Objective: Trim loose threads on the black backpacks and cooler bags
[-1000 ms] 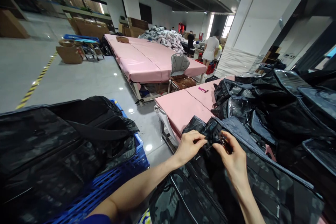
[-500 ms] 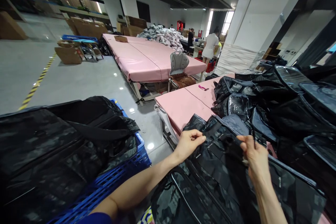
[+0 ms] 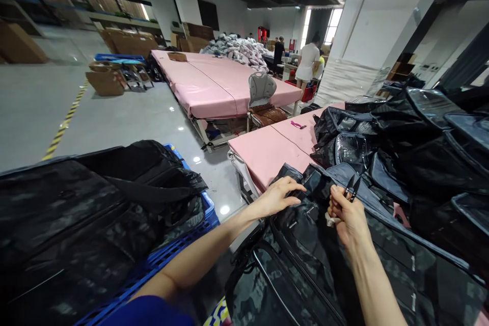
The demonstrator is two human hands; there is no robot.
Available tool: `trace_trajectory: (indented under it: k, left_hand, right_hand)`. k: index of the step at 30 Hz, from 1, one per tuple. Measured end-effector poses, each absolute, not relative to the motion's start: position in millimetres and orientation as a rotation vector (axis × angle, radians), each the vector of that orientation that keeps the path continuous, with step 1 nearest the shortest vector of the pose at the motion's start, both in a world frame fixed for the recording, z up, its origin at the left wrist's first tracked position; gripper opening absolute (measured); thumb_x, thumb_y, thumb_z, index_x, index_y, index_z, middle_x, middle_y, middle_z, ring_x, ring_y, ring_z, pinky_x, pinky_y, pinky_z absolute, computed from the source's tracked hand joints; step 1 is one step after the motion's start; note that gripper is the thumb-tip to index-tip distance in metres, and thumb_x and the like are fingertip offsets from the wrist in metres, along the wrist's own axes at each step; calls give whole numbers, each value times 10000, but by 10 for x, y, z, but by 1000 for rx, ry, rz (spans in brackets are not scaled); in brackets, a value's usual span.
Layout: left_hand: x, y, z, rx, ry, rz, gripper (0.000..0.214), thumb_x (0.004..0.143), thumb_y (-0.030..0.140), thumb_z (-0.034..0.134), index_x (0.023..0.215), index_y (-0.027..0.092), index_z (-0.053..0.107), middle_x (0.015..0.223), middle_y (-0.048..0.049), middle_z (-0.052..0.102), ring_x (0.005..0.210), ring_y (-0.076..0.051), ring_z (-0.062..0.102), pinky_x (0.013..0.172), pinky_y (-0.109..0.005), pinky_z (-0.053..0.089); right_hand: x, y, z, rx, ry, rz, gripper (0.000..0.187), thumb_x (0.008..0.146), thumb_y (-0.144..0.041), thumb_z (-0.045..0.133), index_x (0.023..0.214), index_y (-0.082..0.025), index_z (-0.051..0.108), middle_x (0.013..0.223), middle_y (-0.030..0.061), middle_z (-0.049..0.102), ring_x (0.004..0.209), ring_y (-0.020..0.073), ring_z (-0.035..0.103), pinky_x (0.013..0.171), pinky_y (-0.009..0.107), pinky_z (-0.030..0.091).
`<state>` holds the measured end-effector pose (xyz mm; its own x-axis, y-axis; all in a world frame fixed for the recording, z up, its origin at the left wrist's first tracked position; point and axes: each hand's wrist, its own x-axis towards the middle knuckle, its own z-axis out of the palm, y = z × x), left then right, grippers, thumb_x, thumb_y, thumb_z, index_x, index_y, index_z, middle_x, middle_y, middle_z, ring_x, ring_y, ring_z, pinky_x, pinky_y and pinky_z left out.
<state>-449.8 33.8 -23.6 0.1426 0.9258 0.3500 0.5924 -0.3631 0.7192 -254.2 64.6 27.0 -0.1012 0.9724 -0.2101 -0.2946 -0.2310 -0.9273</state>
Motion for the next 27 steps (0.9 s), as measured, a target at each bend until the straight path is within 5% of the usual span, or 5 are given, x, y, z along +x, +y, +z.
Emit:
trace_trajectory:
  k: [7, 13, 21, 24, 27]
  left_hand:
    - [-4443, 429, -311, 1868, 1323, 1177, 163, 687, 160, 693, 847, 181, 667, 853, 4, 555, 763, -109, 519, 701, -209, 415]
    - [-4449, 488, -408, 1737, 1311, 1210, 223, 658, 143, 679, 879, 160, 657, 845, 1, 559, 775, -112, 520, 690, -208, 417]
    - [-4476, 379, -297, 1687, 1269, 1121, 261, 720, 234, 610, 962, 143, 645, 944, -43, 613, 825, -142, 552, 681, -227, 440]
    - [-4399, 411, -304, 1651, 1425, 1228, 161, 740, 225, 577, 852, 148, 664, 837, -24, 633, 732, -127, 556, 689, -241, 443]
    - [-4405, 382, -365, 1560, 1447, 1303, 276, 752, 270, 581, 1007, 182, 635, 825, -12, 637, 737, -129, 570, 703, -247, 461]
  right_hand:
    - [-2523, 604, 128, -1191, -1088, 1296, 475, 433, -443, 825, 678, -155, 537, 473, -92, 349, 396, 28, 262, 379, 184, 215]
    - [-2789, 624, -41, -1248, -1637, 912, 396, 563, -532, 689, 667, -161, 601, 632, 12, 562, 554, 129, 474, 538, 264, 353]
    - [-2819, 601, -137, -1252, -1839, 670, 286, 689, -465, 613, 624, -186, 609, 664, 12, 610, 607, 150, 517, 585, 258, 359]
    - [-2609, 700, -26, -1249, -1822, 640, 358, 734, -508, 541, 723, -167, 650, 743, 43, 658, 687, 178, 583, 647, 265, 423]
    - [-2344, 935, 219, -1334, -1749, 506, 462, 780, -508, 449, 904, -115, 661, 871, 100, 673, 811, 221, 605, 716, 300, 441]
